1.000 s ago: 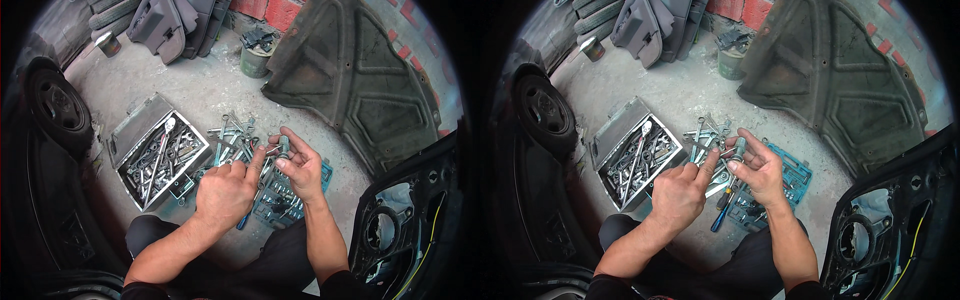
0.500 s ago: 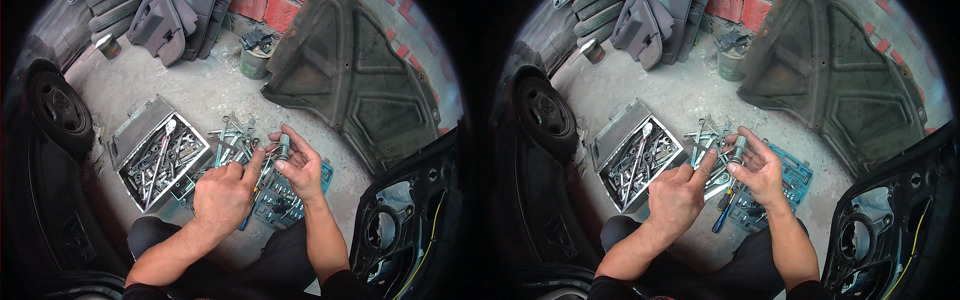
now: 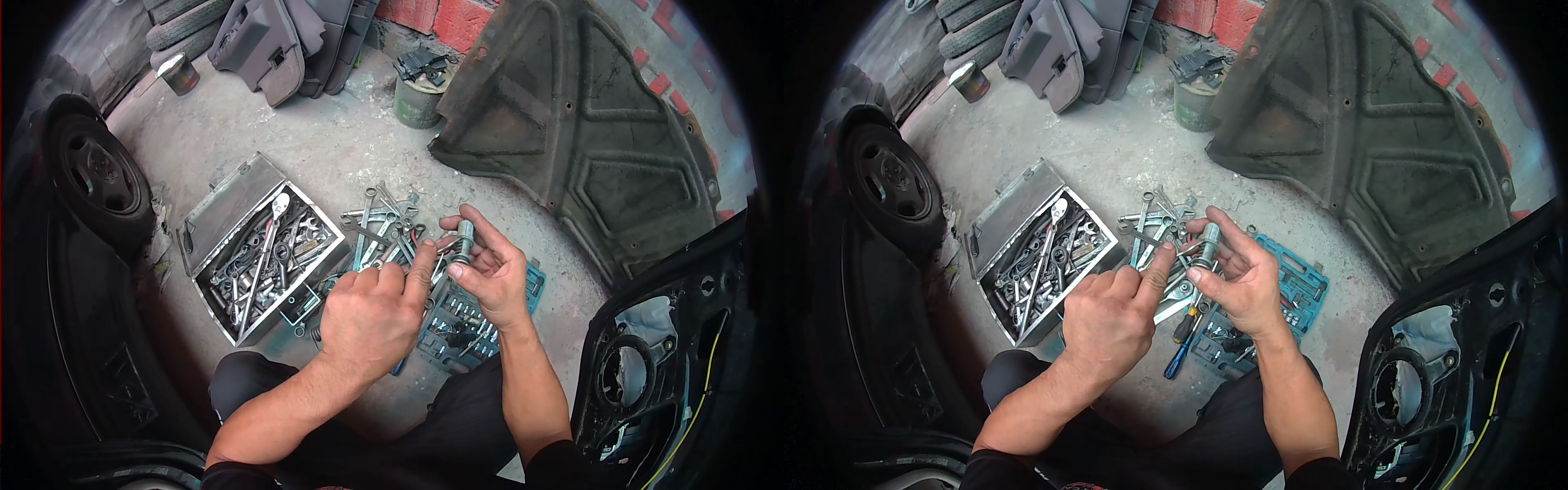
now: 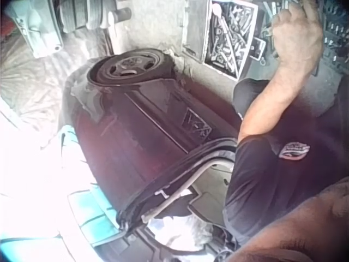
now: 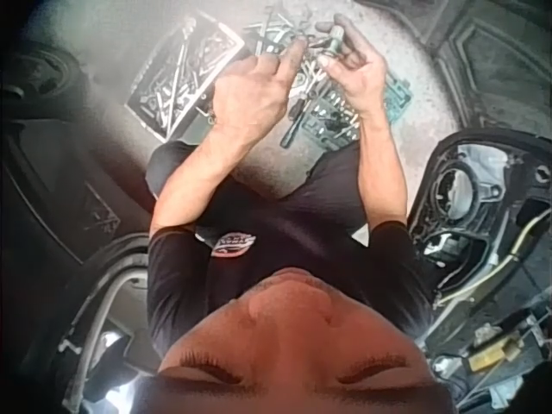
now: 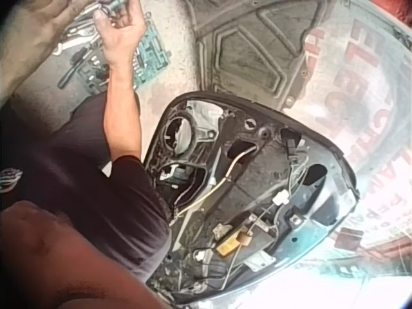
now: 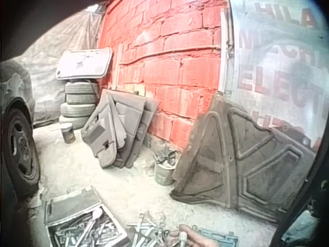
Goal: Repairing or assembling an automotive lock cylinder by inserting internal pins and components.
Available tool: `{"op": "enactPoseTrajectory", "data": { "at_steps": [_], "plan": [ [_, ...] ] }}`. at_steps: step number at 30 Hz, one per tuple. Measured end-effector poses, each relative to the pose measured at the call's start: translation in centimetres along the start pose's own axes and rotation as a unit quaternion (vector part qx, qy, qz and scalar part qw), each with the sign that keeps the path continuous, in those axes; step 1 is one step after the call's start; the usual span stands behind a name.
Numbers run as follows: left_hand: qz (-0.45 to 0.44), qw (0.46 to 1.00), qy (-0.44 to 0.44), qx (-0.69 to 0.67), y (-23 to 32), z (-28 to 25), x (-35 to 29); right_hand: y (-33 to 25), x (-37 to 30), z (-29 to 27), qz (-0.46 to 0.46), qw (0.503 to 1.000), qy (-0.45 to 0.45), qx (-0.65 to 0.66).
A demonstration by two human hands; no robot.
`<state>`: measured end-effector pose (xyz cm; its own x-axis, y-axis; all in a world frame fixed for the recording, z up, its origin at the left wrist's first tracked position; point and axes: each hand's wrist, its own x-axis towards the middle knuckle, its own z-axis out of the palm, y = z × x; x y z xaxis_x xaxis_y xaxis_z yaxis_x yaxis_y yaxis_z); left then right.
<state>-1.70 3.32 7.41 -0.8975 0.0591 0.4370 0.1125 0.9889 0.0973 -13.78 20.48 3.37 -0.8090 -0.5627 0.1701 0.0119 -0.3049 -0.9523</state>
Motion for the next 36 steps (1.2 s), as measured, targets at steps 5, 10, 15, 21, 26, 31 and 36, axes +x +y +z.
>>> {"op": "enactPoseTrajectory", "data": {
  "at_steps": [5, 10, 15, 21, 26, 31, 36],
  "plan": [
    [0.014, 1.000, -0.008, 0.016, -0.7, 0.2, 0.1, 0.0, -0.1, 0.0, 0.026, 1.000, 0.005, -0.011],
    [-0.035, 0.998, 0.039, -0.046, -0.5, -1.0, 0.1, 0.5, -0.3, -0.6, 0.015, 0.998, 0.035, -0.043],
    [-0.111, 0.988, 0.037, -0.104, -2.6, -2.3, -0.5, 0.0, -0.1, -0.2, 0.005, 0.954, 0.068, -0.290],
    [-0.021, 0.997, 0.023, -0.075, -0.9, -1.7, -1.2, -1.1, 0.1, 0.9, 0.029, 0.902, 0.070, -0.426],
    [0.050, 0.999, -0.003, -0.004, -0.3, -1.7, -0.9, -0.7, -0.3, 1.0, -0.019, 0.873, 0.070, -0.483],
    [0.063, 0.998, -0.013, -0.014, -0.3, -0.8, -1.0, -0.8, -0.7, 1.2, -0.029, 0.855, 0.057, -0.515],
    [0.055, 0.998, -0.011, -0.004, -0.2, -0.7, -1.1, -0.7, -0.9, 1.5, -0.041, 0.847, 0.046, -0.528]
  ]
}}
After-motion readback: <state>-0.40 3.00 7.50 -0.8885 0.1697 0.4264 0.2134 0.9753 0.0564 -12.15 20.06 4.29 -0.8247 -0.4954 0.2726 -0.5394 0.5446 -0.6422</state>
